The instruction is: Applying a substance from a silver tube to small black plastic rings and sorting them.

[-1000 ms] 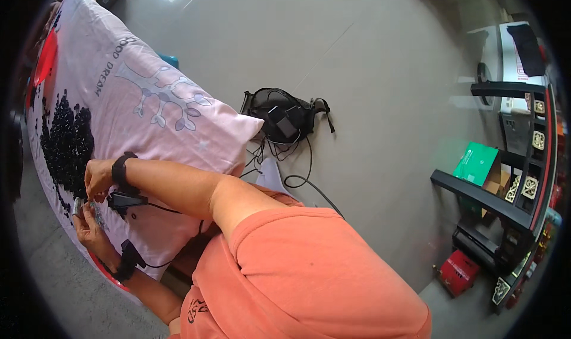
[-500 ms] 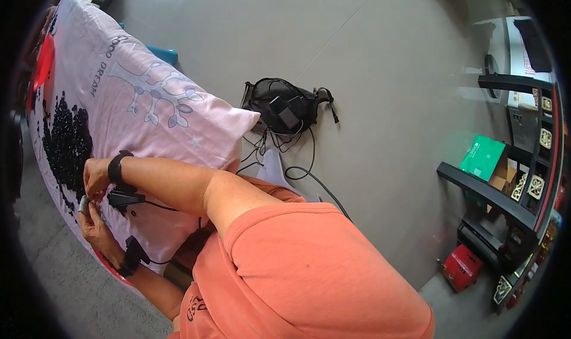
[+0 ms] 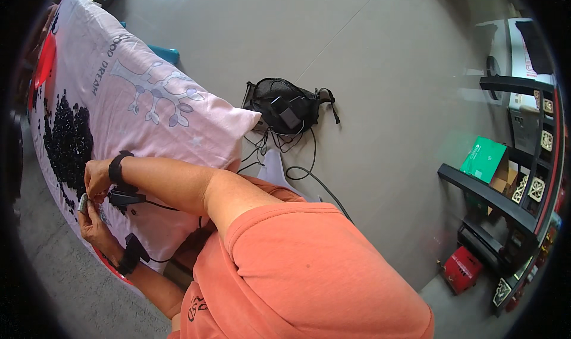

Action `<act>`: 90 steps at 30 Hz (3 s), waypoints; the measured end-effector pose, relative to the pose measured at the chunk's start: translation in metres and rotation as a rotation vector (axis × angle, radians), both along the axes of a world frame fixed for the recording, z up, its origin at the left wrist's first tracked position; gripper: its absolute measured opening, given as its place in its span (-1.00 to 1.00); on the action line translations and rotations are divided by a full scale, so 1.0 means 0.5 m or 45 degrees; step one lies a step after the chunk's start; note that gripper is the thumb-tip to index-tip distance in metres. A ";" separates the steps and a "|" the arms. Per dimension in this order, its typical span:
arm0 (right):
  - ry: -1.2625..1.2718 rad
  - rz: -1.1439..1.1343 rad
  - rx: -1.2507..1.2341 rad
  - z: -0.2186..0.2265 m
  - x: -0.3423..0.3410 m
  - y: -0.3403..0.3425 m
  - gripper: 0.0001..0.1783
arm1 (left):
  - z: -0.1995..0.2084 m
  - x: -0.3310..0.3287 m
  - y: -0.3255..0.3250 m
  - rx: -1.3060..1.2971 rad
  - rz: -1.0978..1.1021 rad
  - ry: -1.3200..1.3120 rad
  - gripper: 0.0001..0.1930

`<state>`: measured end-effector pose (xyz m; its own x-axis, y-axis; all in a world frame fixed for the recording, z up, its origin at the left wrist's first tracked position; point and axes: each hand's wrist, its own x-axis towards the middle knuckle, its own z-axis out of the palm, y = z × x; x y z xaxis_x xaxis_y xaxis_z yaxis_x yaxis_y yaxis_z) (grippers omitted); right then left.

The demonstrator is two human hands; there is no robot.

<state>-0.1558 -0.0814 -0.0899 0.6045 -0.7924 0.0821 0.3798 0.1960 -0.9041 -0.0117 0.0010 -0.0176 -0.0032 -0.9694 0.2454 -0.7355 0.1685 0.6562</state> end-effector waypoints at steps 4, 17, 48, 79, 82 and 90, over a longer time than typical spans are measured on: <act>-0.017 0.013 0.006 -0.001 0.001 -0.001 -0.83 | -0.004 0.014 -0.008 0.008 0.001 0.063 -0.77; -0.047 0.048 0.017 0.008 -0.006 0.006 -0.83 | 0.007 -0.003 -0.002 -0.094 0.019 -0.019 -0.80; -0.039 0.049 0.006 0.002 -0.001 0.003 -0.81 | 0.015 -0.024 0.006 -0.133 -0.035 -0.106 -0.84; -0.064 -0.045 0.021 0.024 -0.053 0.015 -0.71 | -0.063 0.155 0.091 -0.076 0.397 -0.295 -0.79; -0.038 -0.078 0.083 0.026 -0.062 0.013 -0.78 | -0.060 0.140 0.084 -0.107 0.328 -0.278 -0.83; -0.039 -0.057 0.156 0.026 -0.045 0.023 -0.81 | -0.064 0.135 0.095 0.034 0.320 -0.178 -0.81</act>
<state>-0.1782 -0.0700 -0.0767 0.5667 -0.8239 0.0007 0.4178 0.2867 -0.8621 0.0557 0.0485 -0.0499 0.2061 -0.9501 0.2340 -0.8355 -0.0464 0.5475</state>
